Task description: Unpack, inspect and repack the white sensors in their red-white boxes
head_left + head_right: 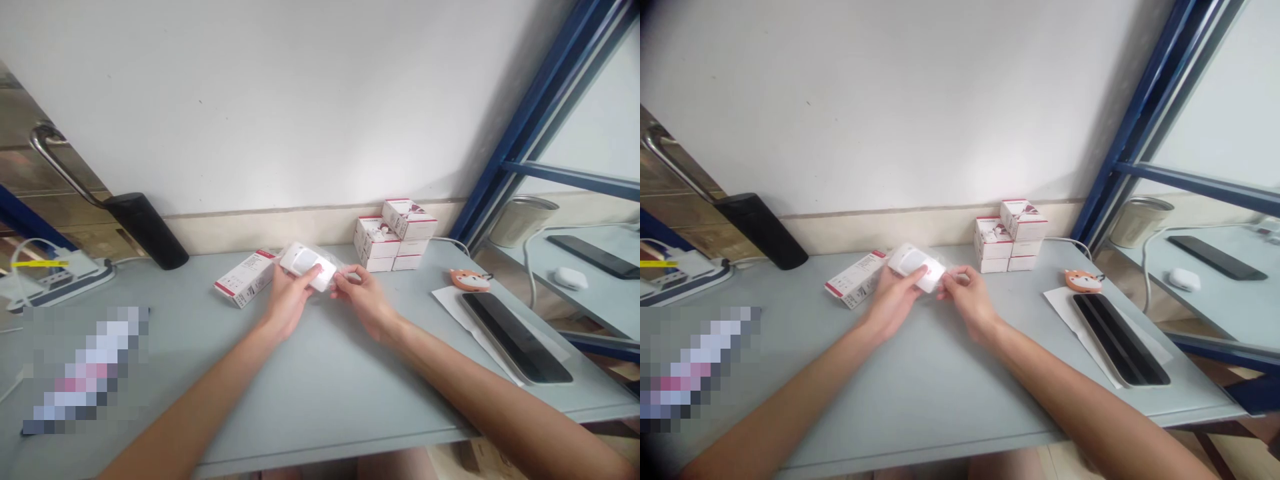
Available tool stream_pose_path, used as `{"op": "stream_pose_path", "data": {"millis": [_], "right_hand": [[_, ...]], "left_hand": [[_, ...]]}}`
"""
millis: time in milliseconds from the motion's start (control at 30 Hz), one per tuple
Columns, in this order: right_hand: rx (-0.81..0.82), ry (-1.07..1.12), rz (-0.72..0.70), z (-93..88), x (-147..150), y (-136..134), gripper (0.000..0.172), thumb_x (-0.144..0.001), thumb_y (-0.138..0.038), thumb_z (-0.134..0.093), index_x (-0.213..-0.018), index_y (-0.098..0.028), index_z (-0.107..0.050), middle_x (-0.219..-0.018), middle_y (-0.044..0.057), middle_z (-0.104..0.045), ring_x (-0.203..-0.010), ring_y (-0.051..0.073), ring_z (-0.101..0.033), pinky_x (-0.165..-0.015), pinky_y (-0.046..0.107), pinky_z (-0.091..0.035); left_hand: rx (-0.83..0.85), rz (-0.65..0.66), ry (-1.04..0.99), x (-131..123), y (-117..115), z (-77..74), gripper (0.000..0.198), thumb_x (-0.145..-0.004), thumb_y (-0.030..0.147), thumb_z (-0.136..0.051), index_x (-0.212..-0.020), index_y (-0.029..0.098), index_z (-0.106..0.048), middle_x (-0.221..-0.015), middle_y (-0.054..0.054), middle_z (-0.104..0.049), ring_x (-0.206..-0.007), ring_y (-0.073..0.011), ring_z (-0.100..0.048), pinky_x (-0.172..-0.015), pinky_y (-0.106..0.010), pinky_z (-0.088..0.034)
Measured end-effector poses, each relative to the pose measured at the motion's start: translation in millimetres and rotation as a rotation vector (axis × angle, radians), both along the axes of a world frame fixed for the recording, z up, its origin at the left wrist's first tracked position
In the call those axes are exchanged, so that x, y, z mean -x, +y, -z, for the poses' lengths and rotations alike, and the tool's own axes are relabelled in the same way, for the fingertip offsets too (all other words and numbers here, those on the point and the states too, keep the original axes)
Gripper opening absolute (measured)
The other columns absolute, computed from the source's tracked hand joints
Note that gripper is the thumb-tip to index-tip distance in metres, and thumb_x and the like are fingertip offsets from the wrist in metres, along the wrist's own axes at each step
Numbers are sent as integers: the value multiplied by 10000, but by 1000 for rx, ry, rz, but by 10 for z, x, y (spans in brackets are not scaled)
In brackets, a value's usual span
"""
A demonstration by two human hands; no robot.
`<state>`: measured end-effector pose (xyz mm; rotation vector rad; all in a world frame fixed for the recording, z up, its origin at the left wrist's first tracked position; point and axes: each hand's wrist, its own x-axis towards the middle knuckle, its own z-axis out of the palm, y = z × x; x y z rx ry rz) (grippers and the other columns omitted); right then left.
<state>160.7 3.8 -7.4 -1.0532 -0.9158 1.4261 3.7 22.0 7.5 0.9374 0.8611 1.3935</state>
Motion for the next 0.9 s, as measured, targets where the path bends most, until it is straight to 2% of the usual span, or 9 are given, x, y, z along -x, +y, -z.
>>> {"op": "stream_pose_path", "data": {"millis": [133,267,333,400,500,567,700,800,900], "right_hand": [[87,23,-71,-40,-18,-22,358,-849,-415,-822,-1011,-240,-556,-863,-10,-736,-746,133,-696,-927,355,-544],[46,-27,29,-45,6,2,329,-847,-336,-807,-1037,-214,-568,-842,3,-734,-700,142,-706,-897,367,-570],[5,-40,130,-14,7,40,338,-836,-298,-796,-1065,-204,-566,-848,8,-720,-674,154,-708,-842,381,-597],[-30,-43,198,21,-8,85,353,-832,-279,-785,-1096,-201,-563,-840,3,-703,-653,158,-702,-804,392,-615],[-84,-54,225,49,-41,138,308,-825,-290,-778,-1057,-193,-601,-877,18,-688,-689,157,-688,-773,394,-632],[-144,-94,229,47,-55,153,255,-833,-327,-767,-994,-186,-628,-928,43,-690,-728,162,-677,-735,390,-637],[-317,-265,253,21,-68,135,231,-924,-413,-677,-987,-194,-646,-969,54,-715,-743,171,-682,-687,371,-603],[-432,-432,291,3,-98,113,226,-994,-428,-587,-1015,-214,-654,-999,42,-728,-705,155,-667,-670,347,-561],[-573,-572,306,0,-150,127,201,-1030,-387,-531,-1012,-224,-647,-978,38,-721,-723,158,-643,-699,344,-544]], "left_hand": [[-26,-62,37,-23,-17,36,653,-757,206,-906,-1258,314,-502,-1326,-52,-676,-1254,-265,-662,-970,-424,-597],[-24,-44,14,-24,-14,29,653,-794,209,-877,-1297,328,-480,-1331,-60,-664,-1257,-257,-657,-980,-424,-594],[-36,43,-30,-10,-16,22,772,-795,163,-856,-1404,383,-434,-1362,-49,-651,-1258,-231,-654,-1023,-423,-574],[-45,149,-48,16,-17,21,991,-770,103,-845,-1528,474,-326,-1412,-27,-627,-1238,-198,-660,-1066,-410,-547],[-58,172,25,60,-7,33,1208,-747,94,-861,-1612,560,-158,-1429,-9,-620,-1212,-180,-674,-1088,-384,-526],[-82,140,80,80,10,44,1156,-761,149,-879,-1617,530,-202,-1417,-22,-624,-1234,-199,-667,-1084,-378,-530],[-110,101,99,98,54,61,820,-781,257,-907,-1454,374,-453,-1423,-48,-606,-1326,-237,-616,-1122,-414,-528],[-123,73,83,107,89,87,664,-794,344,-911,-1318,303,-504,-1392,-59,-625,-1361,-261,-596,-1152,-483,-512],[-105,20,138,122,122,114,620,-799,467,-896,-1257,266,-529,-1347,-87,-663,-1325,-275,-623,-1157,-496,-491]]}}
